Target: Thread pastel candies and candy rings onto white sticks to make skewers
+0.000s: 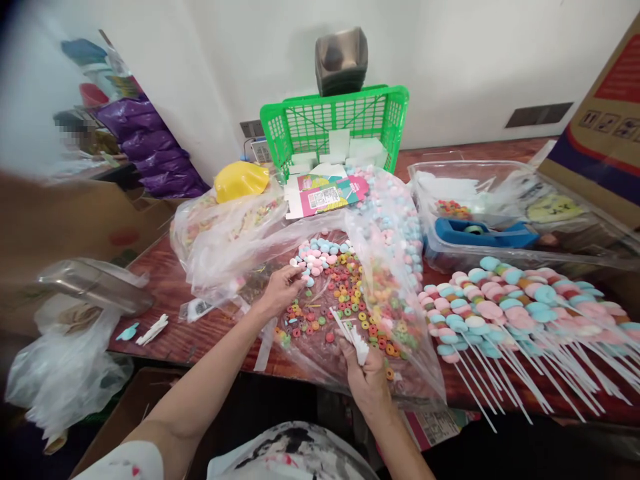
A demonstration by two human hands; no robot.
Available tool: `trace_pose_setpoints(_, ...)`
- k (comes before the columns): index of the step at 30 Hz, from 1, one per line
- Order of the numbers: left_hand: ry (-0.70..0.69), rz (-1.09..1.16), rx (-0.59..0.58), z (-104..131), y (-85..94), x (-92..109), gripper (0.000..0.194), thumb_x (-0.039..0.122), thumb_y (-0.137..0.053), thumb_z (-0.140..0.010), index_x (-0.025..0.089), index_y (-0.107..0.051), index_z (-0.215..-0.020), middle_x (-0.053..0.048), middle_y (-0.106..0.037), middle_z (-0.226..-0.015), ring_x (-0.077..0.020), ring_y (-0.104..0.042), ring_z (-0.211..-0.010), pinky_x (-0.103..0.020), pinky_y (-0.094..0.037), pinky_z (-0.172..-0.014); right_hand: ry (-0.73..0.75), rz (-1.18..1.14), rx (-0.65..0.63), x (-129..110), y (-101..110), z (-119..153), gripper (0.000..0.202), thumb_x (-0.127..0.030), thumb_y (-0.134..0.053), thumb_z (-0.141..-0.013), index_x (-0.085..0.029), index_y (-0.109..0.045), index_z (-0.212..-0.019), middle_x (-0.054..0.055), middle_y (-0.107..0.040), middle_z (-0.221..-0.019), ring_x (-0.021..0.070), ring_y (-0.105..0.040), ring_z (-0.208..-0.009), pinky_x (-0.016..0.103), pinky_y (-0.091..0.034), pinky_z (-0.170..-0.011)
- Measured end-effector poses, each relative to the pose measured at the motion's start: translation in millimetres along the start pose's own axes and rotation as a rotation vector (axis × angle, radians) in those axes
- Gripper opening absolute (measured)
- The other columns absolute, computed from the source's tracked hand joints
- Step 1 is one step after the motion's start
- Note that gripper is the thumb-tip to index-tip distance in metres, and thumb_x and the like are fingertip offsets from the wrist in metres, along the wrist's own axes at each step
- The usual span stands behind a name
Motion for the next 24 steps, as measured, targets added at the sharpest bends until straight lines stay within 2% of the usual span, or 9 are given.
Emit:
trace_pose_setpoints(3, -0.040, -0.028, -0.030, -8, -7.3, 9, 0.019, 0.017, -0.053, -0.083, 0.016, -0.070, -0.091, -0.008, -0.063, -0.093, -0.0194, -0.057, -0.089, -0.032, -0.044, -0.082, -0.015, -0.116, 0.124, -1, 12, 2, 0.024, -0.039, -0.060, -0.086, -0.017, -0.068, -0.090, 0.000, -0.059, -0.065, 0.0137, -0.051, -0.057, 0.028, -0.045, -0.057)
trace_pose_setpoints(5, -0.058, -0.062, -0.054, -9, -11.2, 13, 0.017, 0.017, -0.054, -0.082, 0.017, -0.071, -0.079, -0.010, -0.062, -0.091, -0.0217, -0.055, -0.089, -0.035, -0.043, -0.084, -0.015, -0.229, 0.226, -4, 25, 3, 0.023, -0.037, -0.060, -0.086, -0.016, -0.065, -0.095, -0.001, -0.057, -0.064, 0.0121, -0.049, -0.055, 0.027, -0.043, -0.054)
trace_pose_setpoints(7, -0.068, -0.095, -0.073, -7, -13.2, 16, 0.019, 0.017, -0.052, -0.082, 0.017, -0.070, -0.074, -0.011, -0.063, -0.086, -0.0225, -0.054, -0.087, -0.037, -0.042, -0.084, 0.003, -0.343, 0.275, -12, 34, 1, 0.021, -0.036, -0.063, -0.085, -0.017, -0.063, -0.093, -0.004, -0.053, -0.059, 0.0104, -0.046, -0.051, 0.025, -0.040, -0.050)
trace_pose_setpoints(11, -0.119, -0.119, -0.108, -1, -15.0, 21, 0.025, 0.018, -0.048, -0.085, 0.018, -0.068, -0.070, -0.009, -0.065, -0.078, -0.0212, -0.054, -0.083, -0.035, -0.041, -0.084, -0.022, -0.573, 0.261, -24, 39, -9, 0.022, -0.038, -0.066, -0.082, -0.020, -0.055, -0.074, -0.008, -0.042, -0.050, 0.0070, -0.036, -0.043, 0.020, -0.031, -0.041)
trace_pose_setpoints(15, -0.142, -0.098, -0.090, -2, -14.4, 22, 0.023, 0.018, -0.047, -0.084, 0.018, -0.069, -0.075, -0.008, -0.067, -0.080, -0.0209, -0.056, -0.083, -0.035, -0.042, -0.083, -0.171, -0.722, 0.206, -19, 34, -17, 0.028, -0.046, -0.070, -0.076, -0.021, -0.058, -0.082, -0.010, -0.039, -0.049, 0.0045, -0.027, -0.039, 0.016, -0.024, -0.035)
trace_pose_setpoints(17, -0.139, -0.096, -0.048, -3, -12.7, 23, 0.024, 0.019, -0.046, -0.084, 0.018, -0.070, -0.086, -0.009, -0.067, -0.088, -0.0223, -0.056, -0.088, -0.037, -0.042, -0.085, -0.203, -0.733, 0.204, -18, 36, -18, 0.030, -0.046, -0.072, -0.074, -0.021, -0.060, -0.084, -0.008, -0.044, -0.052, 0.0045, -0.030, -0.039, 0.016, -0.026, -0.034)
trace_pose_setpoints(20, -0.172, -0.117, 0.022, 2, -9.4, 32, 0.028, 0.021, -0.046, -0.085, 0.016, -0.069, -0.099, -0.011, -0.064, -0.096, -0.0245, -0.055, -0.093, -0.038, -0.042, -0.086, -0.198, -0.696, 0.244, -17, 45, -18, 0.028, -0.043, -0.072, -0.073, -0.020, -0.062, -0.084, -0.004, -0.054, -0.061, 0.0067, -0.043, -0.045, 0.017, -0.034, -0.037)
trace_pose_setpoints(24, -0.196, 0.023, 0.080, 9, -0.9, 43, 0.028, 0.022, -0.049, -0.083, 0.017, -0.070, -0.101, -0.009, -0.061, -0.090, -0.0221, -0.055, -0.088, -0.035, -0.044, -0.081, -0.167, -0.646, 0.297, -15, 53, -20, 0.028, -0.043, -0.072, -0.071, -0.020, -0.063, -0.083, -0.001, -0.061, -0.073, 0.0102, -0.055, -0.058, 0.022, -0.044, -0.047)
Point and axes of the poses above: each hand's wrist, its own z-axis away from the middle knuckle, its own y-axis out of the back of the hand, x = y × z, the point moved 10 cm from there along -z, towards the middle knuckle
